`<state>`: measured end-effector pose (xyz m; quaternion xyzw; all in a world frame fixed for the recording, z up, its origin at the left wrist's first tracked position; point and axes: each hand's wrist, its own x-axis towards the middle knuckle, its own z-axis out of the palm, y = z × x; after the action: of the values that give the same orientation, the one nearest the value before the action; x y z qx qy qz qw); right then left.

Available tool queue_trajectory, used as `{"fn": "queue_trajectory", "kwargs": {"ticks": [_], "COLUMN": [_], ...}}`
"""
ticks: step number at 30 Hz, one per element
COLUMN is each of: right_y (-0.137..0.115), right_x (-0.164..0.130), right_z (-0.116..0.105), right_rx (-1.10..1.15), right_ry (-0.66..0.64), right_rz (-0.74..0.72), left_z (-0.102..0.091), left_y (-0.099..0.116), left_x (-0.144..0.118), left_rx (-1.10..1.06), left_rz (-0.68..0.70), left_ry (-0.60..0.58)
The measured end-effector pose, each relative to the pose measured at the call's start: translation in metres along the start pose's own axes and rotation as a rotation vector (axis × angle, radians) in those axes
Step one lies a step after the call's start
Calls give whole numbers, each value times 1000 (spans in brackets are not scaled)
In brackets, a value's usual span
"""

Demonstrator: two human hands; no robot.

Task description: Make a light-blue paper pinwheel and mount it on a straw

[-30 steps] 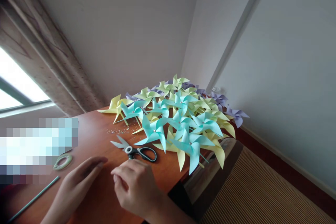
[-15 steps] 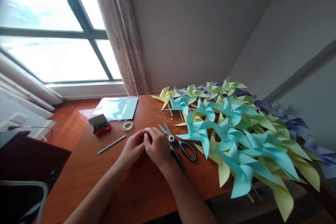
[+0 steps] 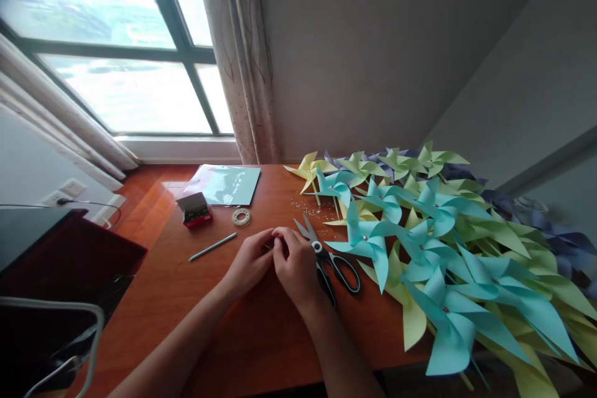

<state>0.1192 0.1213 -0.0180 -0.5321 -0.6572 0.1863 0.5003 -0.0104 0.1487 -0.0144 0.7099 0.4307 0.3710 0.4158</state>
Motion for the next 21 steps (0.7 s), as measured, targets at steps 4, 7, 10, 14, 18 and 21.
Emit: {"fn": "queue_trajectory", "kwargs": {"ticks": [4, 7, 10, 14, 18, 21], "right_y": [-3, -4, -4, -5, -6, -6], "right_x": [0, -1, -1, -3, -4, -4], "right_z": [-1, -1, 0, 1, 2, 3], "right_rx": [-4, -18, -44, -87, -128, -155], "right_ry": [-7, -25, -57, -133, -215, -254], "right_rz": [-5, -12, -20, -48, -82, -98], "left_z": [-1, -8, -23, -44, -56, -58], "left_y": [-2, -2, 3, 16, 18, 9], "left_x": [1, 4, 9, 27, 64, 97], "left_rx": [64, 179, 363, 691, 1025, 1138], "left_rz": [22, 30, -5, -99, -220, -285], "left_ry": [21, 59, 140, 228, 207, 186]}}
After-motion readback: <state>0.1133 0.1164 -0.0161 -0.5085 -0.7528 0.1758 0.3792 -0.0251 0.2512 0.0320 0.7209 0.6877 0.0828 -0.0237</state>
